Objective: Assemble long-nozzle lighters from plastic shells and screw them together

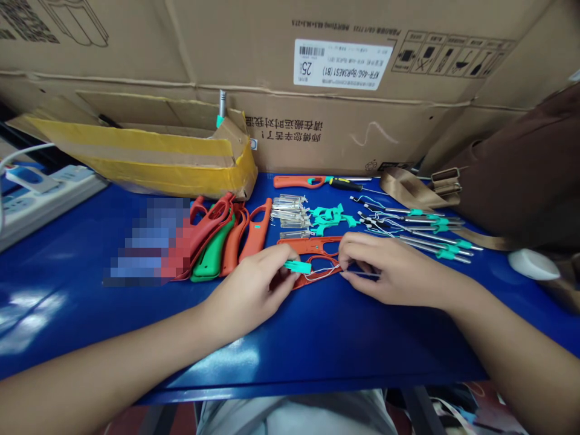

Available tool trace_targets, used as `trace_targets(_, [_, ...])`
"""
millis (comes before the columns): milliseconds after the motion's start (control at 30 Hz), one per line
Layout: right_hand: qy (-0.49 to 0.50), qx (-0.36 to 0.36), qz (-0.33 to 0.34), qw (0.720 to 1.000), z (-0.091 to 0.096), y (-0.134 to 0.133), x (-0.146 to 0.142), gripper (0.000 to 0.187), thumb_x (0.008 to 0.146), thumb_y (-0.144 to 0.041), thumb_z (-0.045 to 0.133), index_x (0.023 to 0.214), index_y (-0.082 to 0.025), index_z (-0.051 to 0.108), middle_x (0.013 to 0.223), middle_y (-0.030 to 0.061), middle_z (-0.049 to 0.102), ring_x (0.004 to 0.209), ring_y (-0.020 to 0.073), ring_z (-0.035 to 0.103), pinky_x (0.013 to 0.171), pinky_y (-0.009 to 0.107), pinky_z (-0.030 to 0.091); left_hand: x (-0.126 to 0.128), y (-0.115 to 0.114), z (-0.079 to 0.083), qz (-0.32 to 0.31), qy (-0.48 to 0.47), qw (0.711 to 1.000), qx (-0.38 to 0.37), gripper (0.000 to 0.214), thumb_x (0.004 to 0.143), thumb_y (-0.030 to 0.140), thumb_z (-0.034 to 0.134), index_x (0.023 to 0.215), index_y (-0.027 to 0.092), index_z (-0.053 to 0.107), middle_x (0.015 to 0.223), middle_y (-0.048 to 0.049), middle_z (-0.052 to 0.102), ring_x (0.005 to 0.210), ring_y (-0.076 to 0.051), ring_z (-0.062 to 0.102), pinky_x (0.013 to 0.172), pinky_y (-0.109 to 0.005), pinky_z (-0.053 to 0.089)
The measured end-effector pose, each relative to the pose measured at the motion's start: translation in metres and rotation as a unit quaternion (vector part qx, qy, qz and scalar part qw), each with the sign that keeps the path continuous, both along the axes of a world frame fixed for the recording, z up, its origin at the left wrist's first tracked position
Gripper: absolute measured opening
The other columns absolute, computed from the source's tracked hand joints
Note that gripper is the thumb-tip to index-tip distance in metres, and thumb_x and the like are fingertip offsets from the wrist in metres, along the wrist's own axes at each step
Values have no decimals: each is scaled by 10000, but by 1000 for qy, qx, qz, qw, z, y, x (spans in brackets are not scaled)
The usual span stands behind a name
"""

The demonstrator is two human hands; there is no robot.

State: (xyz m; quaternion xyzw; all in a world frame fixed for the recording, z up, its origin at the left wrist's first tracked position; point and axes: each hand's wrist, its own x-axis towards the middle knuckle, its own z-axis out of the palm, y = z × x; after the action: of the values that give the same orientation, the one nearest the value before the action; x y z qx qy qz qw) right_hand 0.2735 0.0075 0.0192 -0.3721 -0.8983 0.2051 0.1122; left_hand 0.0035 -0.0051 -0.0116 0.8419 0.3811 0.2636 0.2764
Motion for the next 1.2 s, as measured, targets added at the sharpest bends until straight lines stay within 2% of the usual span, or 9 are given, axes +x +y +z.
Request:
trace_targets(167, [-38, 35, -10, 999, 5, 3, 5, 50, 951, -231, 554, 917, -231, 591, 992, 26, 623, 724, 133, 564, 619, 263, 403, -1, 0, -1, 0, 1, 1000, 0, 47, 982, 169, 552, 977, 186, 596, 880, -6, 635, 758, -145, 613, 691, -260, 487])
trace_targets(367, [-26, -9, 11, 1000, 8, 0, 6, 14, 950, -235, 585, 945, -232, 598, 960, 8, 635, 756, 130, 572, 623, 250, 401, -1, 1, -1, 3, 10, 1000, 6, 48, 987, 172, 547, 988, 194, 589, 900, -10, 654, 794, -156, 637, 724, -274, 505])
trace_targets(500, [-11, -45, 18, 999, 12, -2, 7, 133, 932, -351, 661, 952, -227, 619, 893, 0, 643, 700, 127, 552, 602, 252, 396, -1, 1, 0, -3, 10, 1000, 24, 63, 989, 154, 537, 981, 199, 581, 913, -12, 656, 847, -164, 648, 767, -279, 514])
trace_targets(667, [-2, -37, -3, 999, 8, 2, 7, 181, 1000, -235, 513, 899, -210, 662, 817, 14, 669, 688, 137, 572, 627, 265, 417, -1, 1, -1, -11, 10, 999, 35, 99, 983, 126, 517, 988, 209, 570, 933, -16, 660, 870, -169, 658, 780, -279, 525])
trace_targets(867, [3, -37, -11, 999, 1, 5, 3, 147, 968, -291, 614, 872, -202, 681, 705, -19, 622, 585, 111, 510, 570, 249, 380, -1, 0, -2, -15, 6, 999, 36, 107, 975, 104, 532, 990, 199, 576, 938, -15, 660, 866, -161, 649, 779, -265, 514])
trace_targets(933, [18, -23, -11, 1000, -1, 4, 1, 114, 971, -285, 613, 927, -206, 682, 748, -13, 635, 635, 114, 542, 601, 247, 398, -1, 0, -2, -17, 5, 999, 33, 104, 973, 103, 537, 989, 196, 580, 942, -17, 661, 866, -162, 647, 778, -264, 511])
trace_targets(1067, [48, -17, 14, 999, -6, 0, -4, 126, 963, -257, 616, 1074, -222, 663, 974, 20, 685, 799, 130, 614, 695, 246, 449, -1, 1, -2, -18, 1, 999, 27, 94, 977, 111, 539, 988, 191, 586, 937, -18, 658, 870, -165, 645, 777, -265, 507])
trace_targets(1200, [20, -26, 51, 998, -9, -2, -7, 170, 953, -204, 610, 1112, -242, 658, 1104, 25, 668, 827, 126, 627, 700, 240, 462, 0, 2, -3, -13, -9, 1000, 27, 94, 968, 99, 554, 986, 186, 585, 944, -18, 661, 874, -163, 643, 779, -265, 501])
